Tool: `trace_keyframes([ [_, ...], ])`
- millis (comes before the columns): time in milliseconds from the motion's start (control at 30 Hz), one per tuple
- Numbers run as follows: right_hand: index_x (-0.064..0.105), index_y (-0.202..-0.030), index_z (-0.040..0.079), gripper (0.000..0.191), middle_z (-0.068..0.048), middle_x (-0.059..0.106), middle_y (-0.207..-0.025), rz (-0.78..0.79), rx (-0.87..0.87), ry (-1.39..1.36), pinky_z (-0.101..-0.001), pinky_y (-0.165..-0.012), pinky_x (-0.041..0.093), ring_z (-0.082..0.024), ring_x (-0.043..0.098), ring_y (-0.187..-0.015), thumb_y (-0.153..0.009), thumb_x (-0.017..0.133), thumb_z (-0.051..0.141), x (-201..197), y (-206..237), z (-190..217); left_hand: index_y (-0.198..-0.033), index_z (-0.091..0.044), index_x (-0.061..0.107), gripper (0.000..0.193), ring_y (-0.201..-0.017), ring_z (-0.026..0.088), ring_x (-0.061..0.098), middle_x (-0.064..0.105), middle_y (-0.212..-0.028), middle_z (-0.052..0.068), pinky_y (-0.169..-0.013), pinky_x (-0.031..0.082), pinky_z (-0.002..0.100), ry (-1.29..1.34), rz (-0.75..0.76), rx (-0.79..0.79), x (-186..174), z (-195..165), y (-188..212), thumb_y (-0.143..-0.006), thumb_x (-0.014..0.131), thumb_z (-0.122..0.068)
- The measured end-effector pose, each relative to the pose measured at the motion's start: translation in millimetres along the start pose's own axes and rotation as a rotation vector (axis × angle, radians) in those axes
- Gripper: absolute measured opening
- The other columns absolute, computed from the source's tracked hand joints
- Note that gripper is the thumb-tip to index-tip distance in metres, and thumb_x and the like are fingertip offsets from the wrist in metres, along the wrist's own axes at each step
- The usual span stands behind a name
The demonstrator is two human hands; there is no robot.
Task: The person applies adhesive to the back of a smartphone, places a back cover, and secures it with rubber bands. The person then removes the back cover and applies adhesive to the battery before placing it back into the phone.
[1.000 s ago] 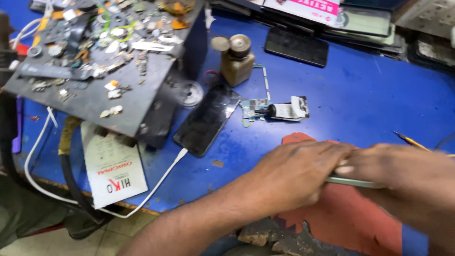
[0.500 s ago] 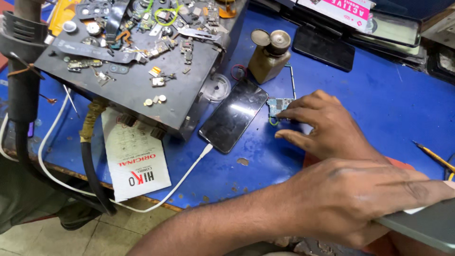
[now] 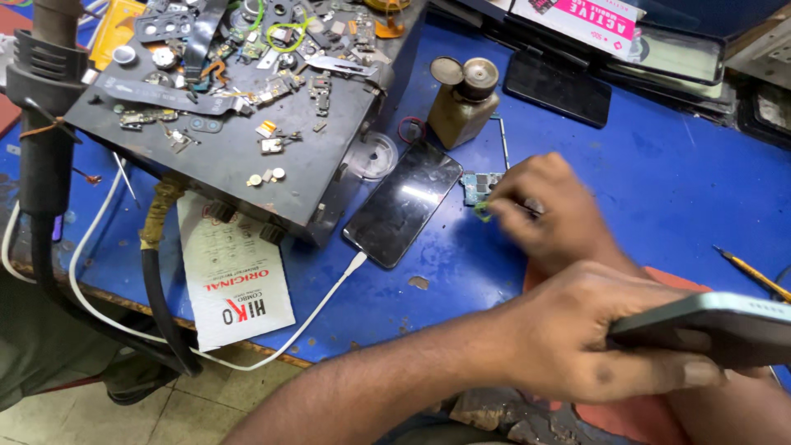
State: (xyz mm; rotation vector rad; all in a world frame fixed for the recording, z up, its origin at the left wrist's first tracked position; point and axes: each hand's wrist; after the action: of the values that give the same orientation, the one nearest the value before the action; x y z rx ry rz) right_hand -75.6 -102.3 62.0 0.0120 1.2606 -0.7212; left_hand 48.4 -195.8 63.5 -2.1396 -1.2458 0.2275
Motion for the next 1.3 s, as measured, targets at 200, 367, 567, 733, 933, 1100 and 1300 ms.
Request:
trace_keyframes([
  [200,0.066,-0.112,0.0,0.016,-0.004,0.065,-0.104,-0.187,0.529,-1.115,-0.0258,-0.081,0.048,-0.01,0.056,-0.088,-0.108,0.063,0.015,-64,46,-37,-0.115,-0.004,0.071,0.017,-0.089,0.01,0.072,0.074,-0.101,0.004,-0.085,0.057,0.024,-0.124,-0.069,-0.095,2,-18,-22,-0.1,0.072,-0.012],
  [367,0.064,-0.108,0.001,0.013,-0.006,0.065,-0.106,-0.395,0.665,-1.165,-0.0277,-0.085,0.05,-0.013,0.06,-0.093,-0.104,0.061,0.013,-116,102,-26,-0.128,-0.001,0.059,0.041,-0.105,0.011,0.061,0.056,-0.13,-0.001,-0.092,0.053,0.027,-0.022,-0.33,-0.232,15,-24,-47,-0.088,0.067,-0.008],
  [567,0.061,-0.096,0.004,0.01,-0.004,0.056,-0.1,-0.324,0.501,-1.019,-0.0256,-0.088,0.044,-0.013,0.051,-0.096,-0.098,0.059,0.013,-136,140,-4,-0.129,0.001,0.064,0.039,-0.097,0.009,0.062,0.067,-0.108,0.004,-0.088,0.055,0.028,-0.053,-0.218,-0.447,34,2,-48,-0.091,0.069,-0.009],
  [733,0.066,-0.093,0.006,0.014,-0.008,0.061,-0.086,-0.333,0.238,-1.642,-0.032,-0.074,0.046,-0.02,0.054,-0.081,-0.103,0.06,0.013,-161,166,-3,-0.118,0.003,0.065,0.031,-0.088,0.01,0.061,0.068,-0.095,0.001,-0.082,0.056,0.032,0.012,-0.226,-0.597,35,21,-49,-0.092,0.071,-0.012],
  [933,0.068,-0.119,-0.001,0.027,-0.018,0.073,-0.106,-0.467,0.456,-1.505,-0.0205,-0.04,0.043,-0.008,0.057,-0.049,-0.092,0.069,-0.003,-169,194,-14,-0.128,-0.003,0.063,0.043,-0.1,0.009,0.067,0.073,-0.107,-0.001,-0.091,0.056,0.031,0.21,-0.061,-0.678,55,27,-55,-0.089,0.071,-0.017],
  [1100,0.071,-0.108,-0.003,0.036,-0.009,0.072,-0.074,-0.221,0.75,-0.883,-0.0208,-0.039,0.049,-0.006,0.061,-0.049,-0.073,0.081,-0.002,-165,202,-2,-0.125,0.0,0.066,0.036,-0.101,0.013,0.064,0.064,-0.11,0.003,-0.089,0.055,0.032,-0.017,0.037,-0.548,67,33,-62,-0.094,0.074,-0.016],
  [1300,0.066,-0.107,-0.004,0.023,-0.006,0.07,-0.083,-0.386,0.659,-0.805,-0.0202,-0.049,0.053,-0.006,0.066,-0.063,-0.086,0.075,-0.004,-163,199,3,-0.141,-0.004,0.051,0.061,-0.106,0.018,0.069,0.067,-0.116,0.008,-0.094,0.058,0.035,-0.322,-0.199,-0.433,88,34,-70,-0.089,0.078,-0.021],
])
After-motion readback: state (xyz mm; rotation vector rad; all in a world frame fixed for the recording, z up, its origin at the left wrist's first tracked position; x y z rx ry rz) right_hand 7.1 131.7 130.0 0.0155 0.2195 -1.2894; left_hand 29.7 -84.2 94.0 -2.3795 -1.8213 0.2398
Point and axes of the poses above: each hand's wrist, its own y-axis away from the middle knuckle, its own x-axis out of the palm, z = x × y
